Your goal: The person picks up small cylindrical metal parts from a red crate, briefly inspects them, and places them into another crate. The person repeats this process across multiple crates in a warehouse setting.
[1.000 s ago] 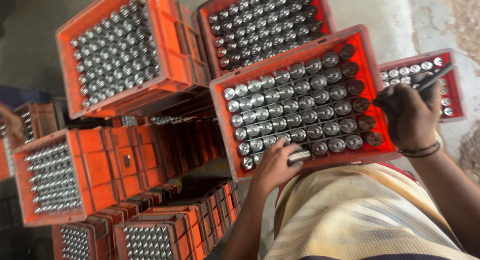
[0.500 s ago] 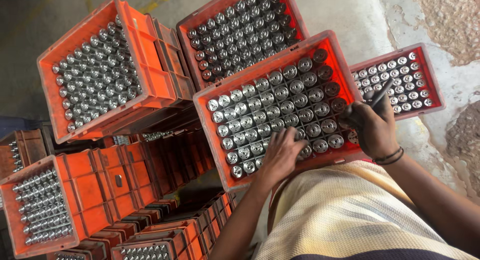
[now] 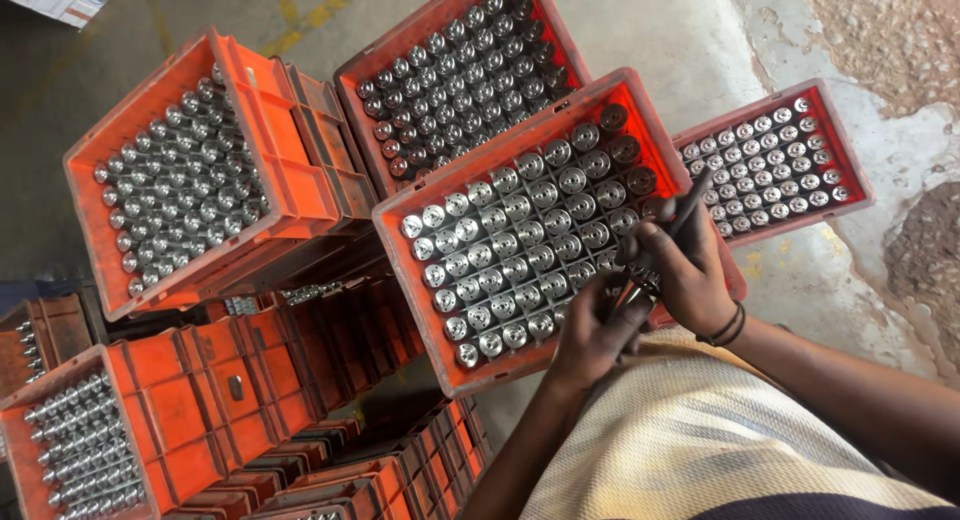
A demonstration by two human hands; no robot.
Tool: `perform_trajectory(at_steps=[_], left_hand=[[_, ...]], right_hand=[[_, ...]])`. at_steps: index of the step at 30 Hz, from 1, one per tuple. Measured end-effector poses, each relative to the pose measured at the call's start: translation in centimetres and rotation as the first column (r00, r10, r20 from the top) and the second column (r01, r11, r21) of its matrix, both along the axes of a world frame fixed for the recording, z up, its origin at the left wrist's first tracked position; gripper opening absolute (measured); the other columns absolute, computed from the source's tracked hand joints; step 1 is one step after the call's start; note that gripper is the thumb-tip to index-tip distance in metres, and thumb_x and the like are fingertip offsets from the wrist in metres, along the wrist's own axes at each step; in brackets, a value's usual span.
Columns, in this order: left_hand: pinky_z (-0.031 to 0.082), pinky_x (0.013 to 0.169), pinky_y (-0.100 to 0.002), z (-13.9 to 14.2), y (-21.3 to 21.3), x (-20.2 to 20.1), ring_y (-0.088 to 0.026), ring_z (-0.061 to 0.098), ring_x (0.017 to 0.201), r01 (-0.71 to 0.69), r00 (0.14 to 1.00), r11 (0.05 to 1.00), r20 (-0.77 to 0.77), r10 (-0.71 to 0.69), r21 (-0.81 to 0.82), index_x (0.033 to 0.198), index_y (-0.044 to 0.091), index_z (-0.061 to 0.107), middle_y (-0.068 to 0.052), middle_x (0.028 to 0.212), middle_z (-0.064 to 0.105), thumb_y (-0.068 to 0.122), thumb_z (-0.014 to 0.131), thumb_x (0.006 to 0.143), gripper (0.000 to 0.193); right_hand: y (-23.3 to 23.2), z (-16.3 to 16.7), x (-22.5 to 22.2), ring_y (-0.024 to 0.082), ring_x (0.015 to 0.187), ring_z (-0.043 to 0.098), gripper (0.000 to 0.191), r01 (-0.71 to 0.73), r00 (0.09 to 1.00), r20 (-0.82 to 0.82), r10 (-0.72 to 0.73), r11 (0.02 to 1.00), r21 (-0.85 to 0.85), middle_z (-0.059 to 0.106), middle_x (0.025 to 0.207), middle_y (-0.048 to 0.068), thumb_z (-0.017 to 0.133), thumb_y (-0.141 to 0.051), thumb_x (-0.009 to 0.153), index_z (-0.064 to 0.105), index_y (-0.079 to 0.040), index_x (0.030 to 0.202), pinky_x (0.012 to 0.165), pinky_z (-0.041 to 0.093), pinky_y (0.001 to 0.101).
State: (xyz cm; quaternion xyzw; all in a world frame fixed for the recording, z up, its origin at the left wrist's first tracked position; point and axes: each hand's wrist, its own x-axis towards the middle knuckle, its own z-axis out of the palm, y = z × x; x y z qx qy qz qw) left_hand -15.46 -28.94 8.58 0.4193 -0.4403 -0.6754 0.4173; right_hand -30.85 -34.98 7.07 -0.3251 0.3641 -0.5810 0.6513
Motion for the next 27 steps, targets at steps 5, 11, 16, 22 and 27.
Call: perform_trajectory(at_steps=[5, 11, 16, 22, 27], left_hand=[[0.046, 0.055, -0.023, -0.1, 0.9, -0.9, -0.007, 0.058, 0.064, -0.102, 0.994, 0.994, -0.027, 0.103, 0.031, 0.129, 0.000, 0.052, -0.003, 0.082, 0.063, 0.023, 0.071, 0.105, 0.038], [0.046, 0.046, -0.023, -0.4, 0.2, -1.1, -0.008, 0.056, 0.055, -0.052, 0.981, 0.981, -0.176, 0.086, 0.187, 0.122, 0.001, 0.052, -0.002, 0.080, 0.063, 0.026, 0.068, 0.106, 0.034], [0.058, 0.061, -0.024, 1.8, 0.7, 0.4, -0.014, 0.069, 0.070, 0.076, 0.924, 0.967, 0.382, 0.024, -0.245, 0.138, 0.004, 0.050, -0.005, 0.096, 0.071, 0.032, 0.066, 0.105, 0.046], [0.060, 0.057, -0.033, 0.7, 0.0, 4.3, -0.020, 0.068, 0.072, 0.290, 0.421, 0.955, 0.905, -0.063, -0.069, 0.116, 0.007, 0.071, -0.014, 0.101, 0.071, 0.029, 0.082, 0.084, 0.041], [0.057, 0.058, -0.031, -2.9, -0.7, 4.3, -0.019, 0.068, 0.071, 0.382, 0.477, 0.920, 0.871, -0.116, -0.087, 0.122, 0.010, 0.072, -0.010, 0.114, 0.071, 0.023, 0.077, 0.091, 0.034]], right_hand=[[-0.4, 1.1, -0.4, 0.016, 0.088, 0.061, 0.021, -0.059, 0.998, -0.030, 0.060, 0.997, 0.042, 0.058, 0.097, 0.009, 0.053, 0.003, 0.105, 0.039, -0.007, 0.117, 0.075, 0.052, 0.0282], [0.7, 1.2, 0.4, 0.016, 0.089, 0.062, 0.023, -0.030, 0.998, 0.048, 0.030, 1.000, 0.005, 0.057, 0.098, 0.008, 0.051, 0.002, 0.104, 0.039, -0.010, 0.118, 0.077, 0.055, 0.0279], [-1.3, 1.2, -2.7, 0.020, 0.070, 0.064, 0.017, 0.000, 0.700, -0.674, -0.237, 0.943, -0.332, 0.059, 0.090, 0.011, 0.049, 0.005, 0.103, 0.044, -0.012, 0.106, 0.061, 0.054, 0.0311], [-5.6, -0.4, -10.0, 0.019, 0.068, 0.056, 0.020, 0.308, 0.938, 0.176, -0.299, 0.951, -0.029, 0.055, 0.082, 0.010, 0.052, 0.005, 0.117, 0.039, -0.008, 0.125, 0.066, 0.051, 0.0334], [-3.6, -1.6, -9.2, 0.025, 0.084, 0.072, 0.031, 0.203, 0.958, 0.122, -0.257, 0.917, 0.342, 0.065, 0.093, 0.010, 0.051, 0.001, 0.099, 0.041, -0.017, 0.123, 0.073, 0.065, 0.0425]])
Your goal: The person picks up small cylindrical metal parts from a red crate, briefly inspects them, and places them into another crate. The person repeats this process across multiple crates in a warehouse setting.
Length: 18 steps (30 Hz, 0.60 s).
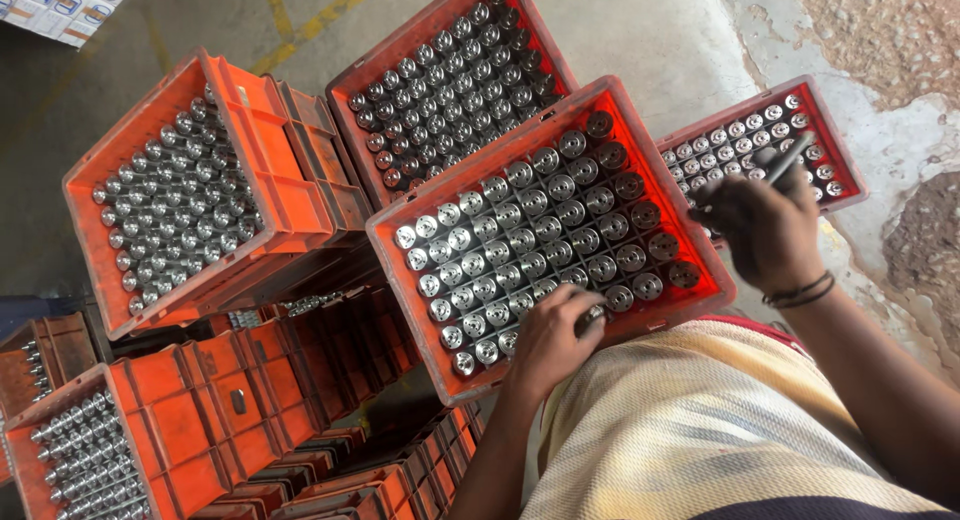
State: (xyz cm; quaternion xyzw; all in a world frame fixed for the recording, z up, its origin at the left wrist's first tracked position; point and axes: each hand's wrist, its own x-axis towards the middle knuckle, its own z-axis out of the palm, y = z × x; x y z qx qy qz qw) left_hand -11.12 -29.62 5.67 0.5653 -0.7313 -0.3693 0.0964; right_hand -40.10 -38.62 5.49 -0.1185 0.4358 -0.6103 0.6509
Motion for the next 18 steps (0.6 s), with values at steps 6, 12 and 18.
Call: perform_trajectory(at_steps=[6, 12, 18], left_hand=[[0.056, 0.070, -0.028, -2.1, -2.0, -3.3, -0.018, 0.062, 0.093, 0.162, 0.980, 0.944, 0.161, -0.119, -0.286, 0.122, 0.014, 0.074, -0.009, 0.113, 0.062, 0.009, 0.077, 0.090, 0.033], [0.053, 0.084, -0.038, 2.5, -2.1, -1.0, -0.024, 0.059, 0.102, 0.143, 0.990, 0.768, 0.075, -0.123, -0.625, 0.106, 0.014, 0.071, -0.008, 0.109, 0.059, 0.035, 0.080, 0.076, 0.037], [0.054, 0.068, -0.028, 4.7, -1.4, -3.1, -0.015, 0.060, 0.078, -0.190, 0.700, 0.981, -0.705, 0.113, -0.030, 0.118, 0.009, 0.065, -0.004, 0.100, 0.066, 0.051, 0.065, 0.102, 0.045]], right_hand=[[1.7, -0.7, 1.8, 0.023, 0.084, 0.070, 0.032, -0.074, 0.997, -0.027, 0.075, 0.996, 0.040, 0.065, 0.097, 0.010, 0.055, 0.001, 0.101, 0.040, -0.013, 0.126, 0.076, 0.064, 0.0402], [1.9, -1.3, 1.5, 0.022, 0.082, 0.068, 0.036, -0.042, 0.998, -0.056, 0.039, 0.997, -0.057, 0.063, 0.095, 0.010, 0.058, 0.004, 0.102, 0.039, -0.013, 0.127, 0.072, 0.060, 0.0364], [2.2, -0.1, 3.6, 0.020, 0.082, 0.067, 0.029, -0.045, 0.997, -0.069, 0.032, 0.977, -0.209, 0.059, 0.094, 0.007, 0.058, 0.001, 0.106, 0.039, -0.012, 0.123, 0.073, 0.063, 0.0373]])
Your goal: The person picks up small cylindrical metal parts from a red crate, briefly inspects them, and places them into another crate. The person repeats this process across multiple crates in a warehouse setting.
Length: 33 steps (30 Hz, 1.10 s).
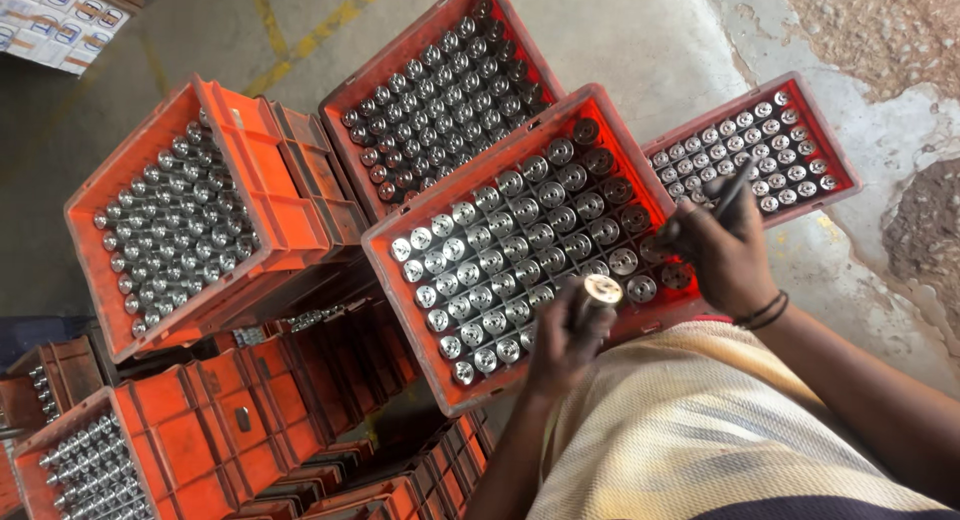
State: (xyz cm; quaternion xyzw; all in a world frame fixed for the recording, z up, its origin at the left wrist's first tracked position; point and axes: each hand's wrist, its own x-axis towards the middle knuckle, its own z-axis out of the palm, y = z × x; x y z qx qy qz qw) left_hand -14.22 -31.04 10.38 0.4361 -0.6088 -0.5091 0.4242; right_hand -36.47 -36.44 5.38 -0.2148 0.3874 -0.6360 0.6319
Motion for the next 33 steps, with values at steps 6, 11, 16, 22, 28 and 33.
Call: perform_trajectory(at_steps=[6, 11, 16, 22, 28, 33], left_hand=[[0.058, 0.066, -0.032, -0.8, 1.2, -2.8, -0.011, 0.071, 0.076, -0.067, 0.981, 0.991, 0.190, 0.044, 0.115, 0.113, 0.005, 0.063, 0.000, 0.090, 0.071, 0.041, 0.072, 0.098, 0.040], [0.053, 0.064, -0.028, -1.2, 1.4, -3.0, -0.013, 0.063, 0.072, 0.027, 0.974, 0.923, -0.218, 0.062, 0.385, 0.115, 0.002, 0.066, -0.006, 0.090, 0.068, 0.031, 0.079, 0.098, 0.036], [0.060, 0.064, -0.025, -1.8, 1.3, -1.8, -0.012, 0.071, 0.075, 0.012, 0.857, 0.986, 0.507, -0.095, 0.164, 0.115, 0.005, 0.069, -0.007, 0.096, 0.073, 0.030, 0.081, 0.093, 0.035], [0.060, 0.058, -0.030, -3.4, 0.0, 0.0, -0.016, 0.070, 0.068, 0.053, 0.774, 0.993, 0.624, -0.107, 0.105, 0.111, 0.009, 0.078, -0.012, 0.111, 0.072, 0.018, 0.080, 0.084, 0.028], [0.058, 0.069, -0.032, -5.9, -1.7, -3.4, -0.025, 0.062, 0.092, 0.231, 0.650, 0.965, 0.718, -0.250, 0.127, 0.126, 0.009, 0.072, -0.017, 0.112, 0.060, 0.013, 0.080, 0.079, 0.048], [0.053, 0.099, -0.039, -3.7, -2.9, -3.4, -0.022, 0.060, 0.111, 0.350, 0.606, 0.901, 0.795, -0.009, -0.256, 0.115, 0.016, 0.075, -0.009, 0.120, 0.062, 0.013, 0.077, 0.087, 0.028]], right_hand=[[1.7, 1.1, 4.2, 0.016, 0.084, 0.064, 0.029, -0.135, 0.984, -0.122, 0.129, 0.990, -0.042, 0.059, 0.095, 0.006, 0.057, 0.001, 0.105, 0.039, -0.010, 0.125, 0.070, 0.053, 0.0266], [1.9, 2.1, 4.5, 0.017, 0.090, 0.066, 0.027, -0.203, 0.976, -0.101, 0.195, 0.976, -0.080, 0.059, 0.097, 0.007, 0.055, 0.001, 0.104, 0.038, -0.009, 0.122, 0.079, 0.056, 0.0299], [-1.9, 2.2, 0.5, 0.022, 0.084, 0.067, 0.025, 0.028, 0.993, -0.110, -0.031, 0.999, -0.026, 0.061, 0.095, 0.012, 0.052, -0.001, 0.107, 0.036, -0.011, 0.122, 0.072, 0.058, 0.0373], [-1.8, 0.8, -3.2, 0.021, 0.093, 0.068, 0.029, 0.119, 0.993, -0.006, -0.120, 0.992, -0.044, 0.059, 0.101, 0.008, 0.053, 0.007, 0.108, 0.038, -0.009, 0.126, 0.082, 0.062, 0.0365], [-0.1, -0.7, -2.6, 0.021, 0.086, 0.068, 0.027, 0.070, 0.996, -0.051, -0.068, 0.997, 0.027, 0.060, 0.095, 0.010, 0.053, 0.004, 0.105, 0.038, -0.011, 0.122, 0.074, 0.061, 0.0359], [0.3, -0.7, -2.8, 0.022, 0.087, 0.068, 0.026, 0.039, 0.999, -0.023, -0.039, 0.999, -0.006, 0.059, 0.096, 0.009, 0.053, 0.006, 0.105, 0.037, -0.010, 0.119, 0.078, 0.062, 0.0388]])
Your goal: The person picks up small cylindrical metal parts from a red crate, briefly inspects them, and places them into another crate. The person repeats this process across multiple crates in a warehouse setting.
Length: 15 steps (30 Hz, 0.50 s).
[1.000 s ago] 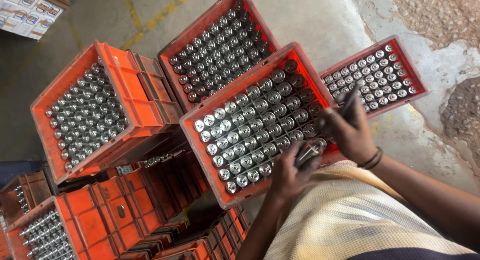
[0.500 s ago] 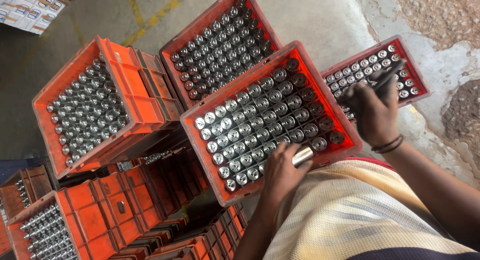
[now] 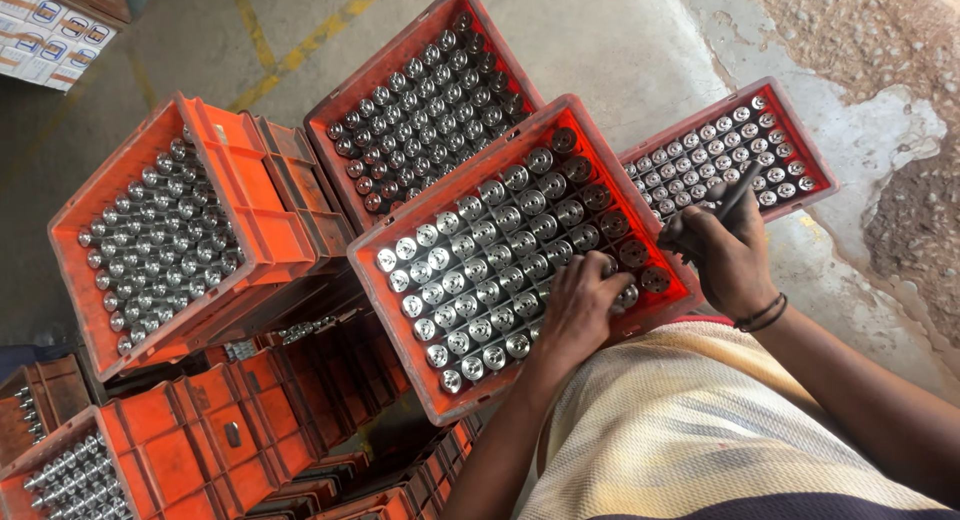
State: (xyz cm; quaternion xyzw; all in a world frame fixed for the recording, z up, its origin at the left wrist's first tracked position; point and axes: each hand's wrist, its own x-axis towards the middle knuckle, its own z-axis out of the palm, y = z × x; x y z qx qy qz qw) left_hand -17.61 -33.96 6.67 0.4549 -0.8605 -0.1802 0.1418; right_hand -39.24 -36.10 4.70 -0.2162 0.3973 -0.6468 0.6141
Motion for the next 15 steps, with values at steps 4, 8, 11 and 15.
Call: perform_trajectory(at_steps=[4, 8, 11, 15], left_hand=[[0.053, 0.086, -0.041, 3.2, 0.7, 3.5, -0.026, 0.059, 0.100, -0.055, 0.929, 0.998, -0.365, 0.060, 0.024, 0.109, 0.008, 0.070, -0.016, 0.105, 0.058, 0.023, 0.081, 0.073, 0.040], [0.060, 0.073, -0.030, 2.7, 2.1, 1.4, -0.014, 0.068, 0.081, 0.233, 0.501, 0.749, -0.737, 0.454, 0.620, 0.120, 0.008, 0.064, -0.004, 0.095, 0.069, 0.037, 0.066, 0.104, 0.033], [0.059, 0.066, -0.028, 2.0, 3.1, -0.3, -0.013, 0.069, 0.075, 0.012, 0.715, 0.859, -0.605, 0.351, 0.512, 0.123, 0.005, 0.060, -0.001, 0.093, 0.070, 0.034, 0.068, 0.102, 0.036], [0.052, 0.059, -0.027, 2.1, 3.4, -1.6, -0.013, 0.063, 0.068, 0.099, 0.498, 0.696, -0.641, 0.584, 0.711, 0.119, 0.001, 0.060, -0.003, 0.085, 0.067, 0.030, 0.072, 0.103, 0.035]], right_hand=[[-0.2, 0.8, -0.4, 0.021, 0.082, 0.067, 0.026, 0.027, 0.997, -0.071, -0.027, 1.000, 0.006, 0.061, 0.092, 0.011, 0.051, 0.004, 0.105, 0.038, -0.012, 0.121, 0.071, 0.058, 0.0360], [-0.4, 1.4, 1.4, 0.020, 0.085, 0.066, 0.026, -0.029, 0.998, -0.064, 0.027, 0.999, -0.041, 0.059, 0.094, 0.009, 0.052, 0.005, 0.105, 0.038, -0.011, 0.120, 0.075, 0.057, 0.0334], [0.5, 1.7, 3.9, 0.018, 0.086, 0.065, 0.025, -0.117, 0.991, -0.068, 0.112, 0.990, -0.080, 0.057, 0.094, 0.006, 0.053, 0.004, 0.104, 0.039, -0.011, 0.119, 0.075, 0.057, 0.0317], [1.5, 2.2, 5.7, 0.016, 0.090, 0.063, 0.025, -0.153, 0.987, 0.039, 0.159, 0.981, -0.115, 0.055, 0.099, 0.005, 0.054, 0.003, 0.107, 0.037, -0.010, 0.120, 0.077, 0.054, 0.0291]])
